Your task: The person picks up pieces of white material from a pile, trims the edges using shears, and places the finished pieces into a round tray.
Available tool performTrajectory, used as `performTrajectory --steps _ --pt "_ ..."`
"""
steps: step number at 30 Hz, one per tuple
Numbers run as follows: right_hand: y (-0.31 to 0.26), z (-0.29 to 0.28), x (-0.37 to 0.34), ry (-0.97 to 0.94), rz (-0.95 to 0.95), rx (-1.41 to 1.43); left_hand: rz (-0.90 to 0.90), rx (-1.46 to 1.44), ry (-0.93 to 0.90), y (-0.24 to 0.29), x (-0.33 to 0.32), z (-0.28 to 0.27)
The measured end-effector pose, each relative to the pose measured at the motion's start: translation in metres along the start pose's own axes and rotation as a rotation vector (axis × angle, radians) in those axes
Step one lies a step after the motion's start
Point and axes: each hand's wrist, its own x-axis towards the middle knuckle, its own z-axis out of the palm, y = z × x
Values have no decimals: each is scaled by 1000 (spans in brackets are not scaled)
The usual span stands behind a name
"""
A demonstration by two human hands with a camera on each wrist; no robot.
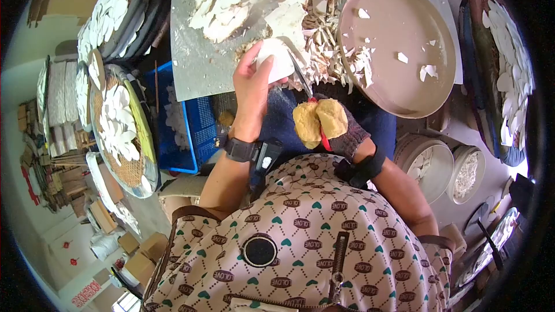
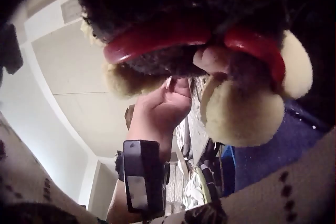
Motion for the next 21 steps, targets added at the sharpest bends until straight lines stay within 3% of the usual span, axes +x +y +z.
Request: performTrajectory --steps 4,6,8,10,16,19,21 --pt "-6 -2 6 3 -95 -196 15 49 -94 -1 -8 6" --pt "-12 0 6 26 -45 -256 13 73 -87 1 -8 6" --pt "-12 -1 4 -18 -199 -462 4 127 -72 5 -8 6" --pt "-11 5 4 -25 -22 4 24 111 -90 3 -6 4" --pt "-26 10 2 1 -45 141 17 151 -174 8 -7 4" --pt "-29 5 2 -21 15 -133 -19 203 -232 9 -6 0" --pt "-31 12 -2 12 -22 -30 -22 223 -254 6 -2 -3"
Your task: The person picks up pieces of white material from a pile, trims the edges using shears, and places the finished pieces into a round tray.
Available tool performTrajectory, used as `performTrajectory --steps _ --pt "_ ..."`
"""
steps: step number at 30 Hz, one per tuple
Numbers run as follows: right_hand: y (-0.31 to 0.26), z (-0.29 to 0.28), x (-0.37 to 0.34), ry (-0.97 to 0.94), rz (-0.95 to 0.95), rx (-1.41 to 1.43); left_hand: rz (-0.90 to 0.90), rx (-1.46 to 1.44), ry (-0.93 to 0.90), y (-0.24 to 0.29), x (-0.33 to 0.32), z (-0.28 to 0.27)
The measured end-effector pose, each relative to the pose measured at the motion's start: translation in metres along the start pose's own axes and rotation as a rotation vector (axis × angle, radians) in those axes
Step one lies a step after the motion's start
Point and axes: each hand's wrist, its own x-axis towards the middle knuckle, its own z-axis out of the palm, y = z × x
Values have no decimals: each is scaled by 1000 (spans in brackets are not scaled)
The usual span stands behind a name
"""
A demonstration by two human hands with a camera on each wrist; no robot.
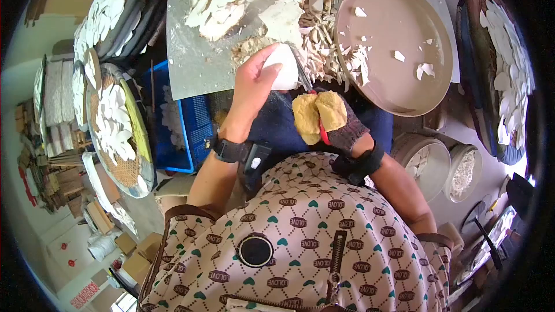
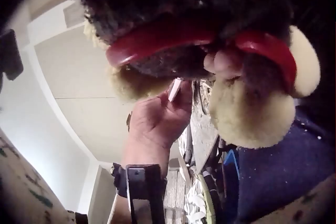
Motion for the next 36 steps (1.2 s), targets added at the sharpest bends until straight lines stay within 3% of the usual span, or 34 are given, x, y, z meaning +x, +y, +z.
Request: performTrajectory --steps 4,6,8,9,11,12,14,16,17,19,20,21,22,23,25,26,27,29,31,34,36 --pt "15 -3 3 20 -60 117 9 11 -34 2 1 -4" --pt "20 -6 7 8 -136 -298 -17 19 -56 8 -1 -5" --pt "20 -8 10 48 -182 -376 -63 30 -78 15 -2 -9" --pt "19 -3 8 92 -187 -244 -93 60 -116 20 -2 -10" --pt "14 -4 6 6 -151 -16 -149 120 -197 30 -1 -13" --pt "8 -9 4 -117 -112 75 -13 197 -185 27 3 -15" --pt "-11 -6 -10 -56 96 202 40 299 -218 30 7 -24" --pt "2 -8 -11 -72 -206 -233 78 222 -276 24 16 -34" --pt "8 -11 -10 -33 -356 -439 16 189 -230 35 9 -31" --pt "4 -2 -23 119 -395 -287 -2 237 -297 44 14 -30" --pt "1 3 -31 193 -421 -211 -104 272 -354 60 18 -27" --pt "-3 5 -31 259 -451 -498 -251 487 -432 90 20 -16" --pt "-9 1 -36 155 -211 -556 -277 579 -547 102 31 -5" --pt "9 -5 -30 -33 -203 -271 -298 818 -770 123 43 11" --pt "7 1 -29 93 -149 -540 210 544 -838 140 48 78" --pt "13 2 -25 27 -181 -478 17 93 -818 190 10 130" --pt "11 3 -26 79 -225 -495 204 -192 -904 212 -12 166" --pt "7 5 -27 187 -308 -533 275 -385 -956 246 -52 200" --pt "-7 -2 -23 -2 -206 -729 484 -395 -1154 262 -76 208" --pt "7 -11 -21 -118 -323 -620 615 -432 -1289 268 -91 202" --pt "21 -3 -24 -52 -225 -511 650 -458 -1306 265 -100 190"
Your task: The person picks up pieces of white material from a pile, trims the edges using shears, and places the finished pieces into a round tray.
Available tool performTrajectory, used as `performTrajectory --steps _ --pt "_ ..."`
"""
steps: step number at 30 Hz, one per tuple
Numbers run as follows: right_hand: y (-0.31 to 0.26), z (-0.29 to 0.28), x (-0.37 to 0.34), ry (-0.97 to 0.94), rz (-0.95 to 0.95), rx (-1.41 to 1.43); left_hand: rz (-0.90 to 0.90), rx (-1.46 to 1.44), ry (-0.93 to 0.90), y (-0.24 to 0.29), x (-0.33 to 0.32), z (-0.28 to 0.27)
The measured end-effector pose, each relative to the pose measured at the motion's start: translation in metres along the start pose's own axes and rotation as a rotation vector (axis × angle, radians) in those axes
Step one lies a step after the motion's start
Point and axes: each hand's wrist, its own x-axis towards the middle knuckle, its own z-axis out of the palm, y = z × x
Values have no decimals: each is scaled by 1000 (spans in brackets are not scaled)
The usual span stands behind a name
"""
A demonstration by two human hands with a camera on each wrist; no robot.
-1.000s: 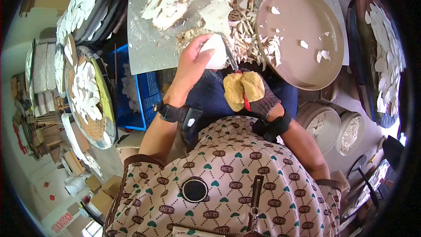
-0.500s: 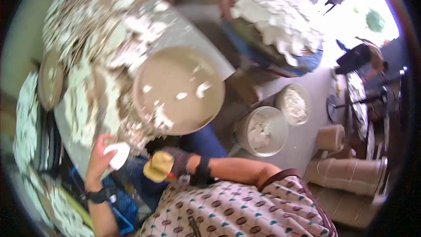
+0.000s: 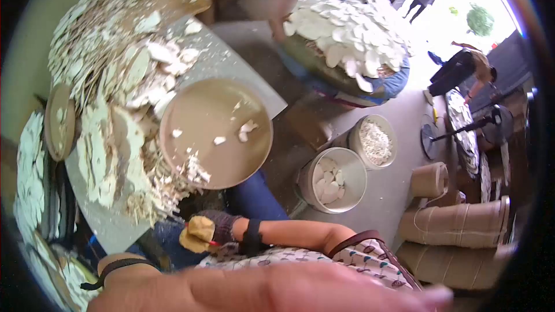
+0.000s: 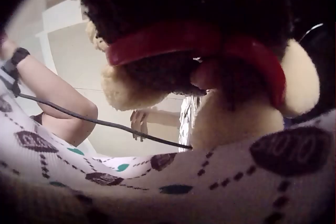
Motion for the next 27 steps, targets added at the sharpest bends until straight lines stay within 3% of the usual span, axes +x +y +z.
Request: performTrajectory --steps 1,3,4,8,11,12,16,17,18,19,21,23,25,26,27 --pt "-7 3 -6 77 159 52 11 12 5 3 -5 -1" --pt "3 10 -4 129 24 -44 37 24 19 9 -16 4" --pt "15 15 2 -18 5 184 42 37 32 10 -20 4" --pt "24 14 5 -22 -34 72 66 86 91 14 -33 3" --pt "-18 5 -8 68 -37 -79 78 130 136 18 -42 1" --pt "-5 8 -3 -47 46 59 81 149 155 20 -46 1" --pt "-7 4 8 -190 55 -11 87 227 243 27 -62 0" --pt "-17 0 -3 -51 76 -174 85 253 275 30 -68 0" --pt "-14 -5 -7 -49 9 -161 84 282 321 31 -75 -2" --pt "-10 -7 -10 -53 -64 -143 74 323 385 33 -82 -6" --pt "-15 -3 -15 -22 36 209 45 410 557 36 -104 -20" --pt "-23 -8 -12 39 159 521 -52 497 845 32 -144 -46" --pt "-11 -15 -9 91 146 300 -230 547 1168 16 -202 -79" --pt "4 -16 -14 138 186 407 -333 562 1302 4 -240 -96" --pt "9 -18 -15 97 170 704 -464 587 1362 -9 -277 -112"
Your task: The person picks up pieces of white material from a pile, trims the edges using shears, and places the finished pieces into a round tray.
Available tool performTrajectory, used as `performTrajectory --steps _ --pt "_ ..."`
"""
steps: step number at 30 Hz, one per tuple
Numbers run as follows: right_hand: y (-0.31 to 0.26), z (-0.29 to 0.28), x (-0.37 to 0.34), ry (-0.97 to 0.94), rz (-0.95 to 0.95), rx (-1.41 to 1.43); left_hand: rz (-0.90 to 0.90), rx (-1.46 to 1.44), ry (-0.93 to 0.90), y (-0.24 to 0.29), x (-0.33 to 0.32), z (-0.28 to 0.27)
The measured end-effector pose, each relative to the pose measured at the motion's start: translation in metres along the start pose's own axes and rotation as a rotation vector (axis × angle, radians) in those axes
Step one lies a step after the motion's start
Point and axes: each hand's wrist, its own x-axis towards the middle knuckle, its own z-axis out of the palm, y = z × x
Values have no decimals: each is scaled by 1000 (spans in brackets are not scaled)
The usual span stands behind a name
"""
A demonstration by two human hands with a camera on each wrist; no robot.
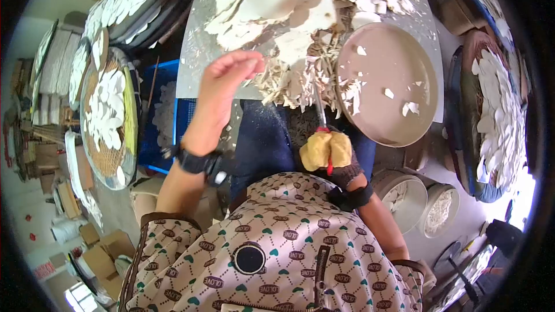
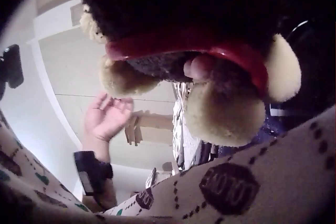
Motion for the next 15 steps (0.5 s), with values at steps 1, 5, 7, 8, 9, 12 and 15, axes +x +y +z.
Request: performTrajectory --steps 1,5,7,8,9,12,15 --pt "-3 4 -1 24 79 193 -40 60 12 -21 6 -6" --pt "5 -4 -1 36 99 -52 -144 352 46 -70 43 0" --pt "1 9 0 72 60 -51 -166 506 64 -83 70 8" --pt "-3 17 0 90 41 -50 -201 500 72 -86 79 13" --pt "-10 23 0 115 61 -137 -237 494 81 -81 85 21" --pt "-2 4 3 -12 87 -264 -319 318 110 -81 96 29" --pt "-1 9 -1 102 101 366 -334 -91 6 -76 92 30"
